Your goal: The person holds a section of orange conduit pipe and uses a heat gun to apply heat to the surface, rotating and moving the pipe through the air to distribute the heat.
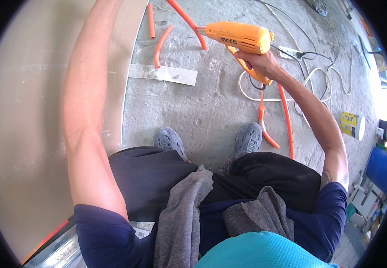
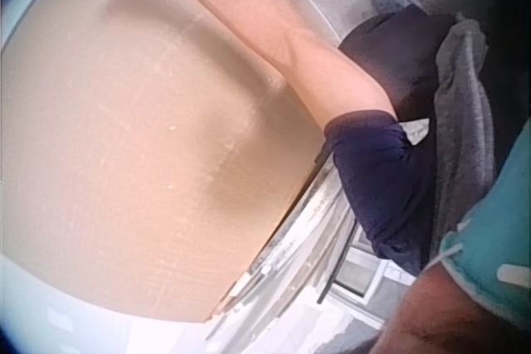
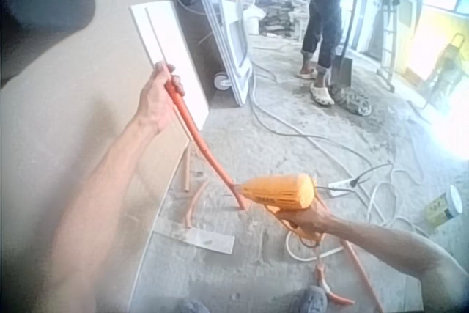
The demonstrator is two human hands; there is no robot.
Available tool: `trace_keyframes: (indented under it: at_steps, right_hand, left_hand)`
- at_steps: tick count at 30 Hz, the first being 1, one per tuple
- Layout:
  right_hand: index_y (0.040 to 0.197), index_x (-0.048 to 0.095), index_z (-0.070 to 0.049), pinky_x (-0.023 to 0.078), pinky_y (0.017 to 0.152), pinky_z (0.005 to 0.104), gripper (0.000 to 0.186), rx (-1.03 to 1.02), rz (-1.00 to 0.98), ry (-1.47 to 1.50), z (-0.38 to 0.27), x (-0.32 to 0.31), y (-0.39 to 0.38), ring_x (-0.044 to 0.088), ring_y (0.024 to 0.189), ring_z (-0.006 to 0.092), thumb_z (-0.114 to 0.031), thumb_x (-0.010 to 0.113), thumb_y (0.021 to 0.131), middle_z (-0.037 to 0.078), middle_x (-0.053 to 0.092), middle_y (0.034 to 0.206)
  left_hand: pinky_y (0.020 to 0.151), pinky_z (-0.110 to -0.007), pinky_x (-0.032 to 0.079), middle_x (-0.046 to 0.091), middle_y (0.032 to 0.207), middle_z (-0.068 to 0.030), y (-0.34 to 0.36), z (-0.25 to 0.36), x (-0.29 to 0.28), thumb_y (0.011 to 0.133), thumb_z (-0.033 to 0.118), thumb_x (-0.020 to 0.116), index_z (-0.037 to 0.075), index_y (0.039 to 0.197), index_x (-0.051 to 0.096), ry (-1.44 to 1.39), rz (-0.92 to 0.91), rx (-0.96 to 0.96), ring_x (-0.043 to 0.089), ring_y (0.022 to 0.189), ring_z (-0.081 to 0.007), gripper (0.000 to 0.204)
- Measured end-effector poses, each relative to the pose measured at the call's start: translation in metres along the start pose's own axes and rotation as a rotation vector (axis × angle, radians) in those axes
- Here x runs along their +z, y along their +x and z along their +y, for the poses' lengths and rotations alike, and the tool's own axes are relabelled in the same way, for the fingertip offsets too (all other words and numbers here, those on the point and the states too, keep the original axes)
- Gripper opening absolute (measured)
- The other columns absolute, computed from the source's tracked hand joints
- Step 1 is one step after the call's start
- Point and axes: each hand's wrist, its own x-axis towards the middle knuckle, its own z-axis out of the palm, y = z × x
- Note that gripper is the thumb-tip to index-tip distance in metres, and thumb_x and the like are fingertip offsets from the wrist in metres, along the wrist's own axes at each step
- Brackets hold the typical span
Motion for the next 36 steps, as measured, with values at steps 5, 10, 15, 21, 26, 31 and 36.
trace_keyframes:
  at_steps: [5,10,15,21,26,31,36]
  right_hand:
    - [0.104,0.066,-0.001,0.046,0.049,0.0256,0.029,-0.074,0.017,0.031,-0.004,-0.001,-0.001,0.057,0.057,0.0077,-0.023,0.079,0.089,0.001,0.061,0.071]
    - [0.100,0.067,-0.002,0.045,0.049,0.0249,0.028,-0.111,0.060,-0.073,-0.017,-0.002,-0.003,0.057,0.055,0.0072,-0.025,0.078,0.090,0.000,0.061,0.069]
    - [0.099,0.069,-0.003,0.044,0.050,0.0238,0.027,-0.153,0.042,-0.090,-0.031,-0.002,0.000,0.056,0.055,0.0051,-0.028,0.077,0.091,-0.002,0.061,0.067]
    - [0.099,0.072,-0.007,0.045,0.054,0.0243,0.022,-0.220,0.076,-0.067,-0.044,-0.002,0.000,0.053,0.056,0.0059,-0.027,0.077,0.092,-0.003,0.060,0.067]
    - [0.102,0.069,-0.003,0.044,0.050,0.0234,0.022,-0.298,0.059,0.005,-0.057,-0.002,0.004,0.055,0.055,0.0052,-0.021,0.076,0.092,-0.002,0.062,0.069]
    - [0.103,0.070,-0.004,0.046,0.050,0.0240,0.023,-0.383,0.103,0.058,-0.064,-0.001,0.009,0.056,0.055,0.0059,-0.023,0.076,0.092,-0.001,0.062,0.067]
    - [0.100,0.072,-0.006,0.048,0.051,0.0259,0.027,-0.387,0.128,-0.080,-0.076,-0.002,0.012,0.058,0.056,0.0058,-0.031,0.076,0.091,-0.001,0.063,0.065]
  left_hand:
    - [0.073,-0.031,0.052,0.053,0.084,-0.0028,-0.009,0.001,0.010,0.110,0.031,0.049,0.008,0.109,0.054,0.033,0.036,-0.035,0.056,0.076,-0.0154,0.023]
    - [0.074,-0.031,0.052,0.052,0.085,-0.0026,-0.004,0.002,0.008,0.111,0.032,0.048,0.008,0.109,0.053,-0.023,0.004,-0.030,0.055,0.077,-0.0155,0.025]
    - [0.073,-0.031,0.052,0.053,0.083,-0.0026,-0.004,0.001,0.006,0.110,0.034,0.049,0.008,0.110,0.053,-0.019,-0.006,-0.035,0.055,0.076,-0.0157,0.027]
    - [0.072,-0.031,0.051,0.054,0.080,-0.0028,-0.004,-0.001,0.008,0.110,0.034,0.050,0.008,0.109,0.053,-0.024,-0.036,-0.011,0.055,0.074,-0.0157,0.027]
    - [0.072,-0.031,0.051,0.054,0.080,-0.0028,-0.004,-0.001,0.011,0.110,0.035,0.049,0.007,0.109,0.053,-0.004,-0.039,-0.006,0.056,0.073,-0.0156,0.028]
    - [0.073,-0.030,0.051,0.054,0.079,-0.0025,-0.008,0.001,0.017,0.110,0.037,0.049,0.007,0.110,0.053,0.047,-0.015,-0.009,0.056,0.073,-0.0155,0.030]
    - [0.074,-0.030,0.051,0.054,0.079,-0.0028,-0.008,0.001,0.017,0.110,0.038,0.048,0.008,0.109,0.053,0.057,-0.048,0.007,0.057,0.073,-0.0158,0.031]
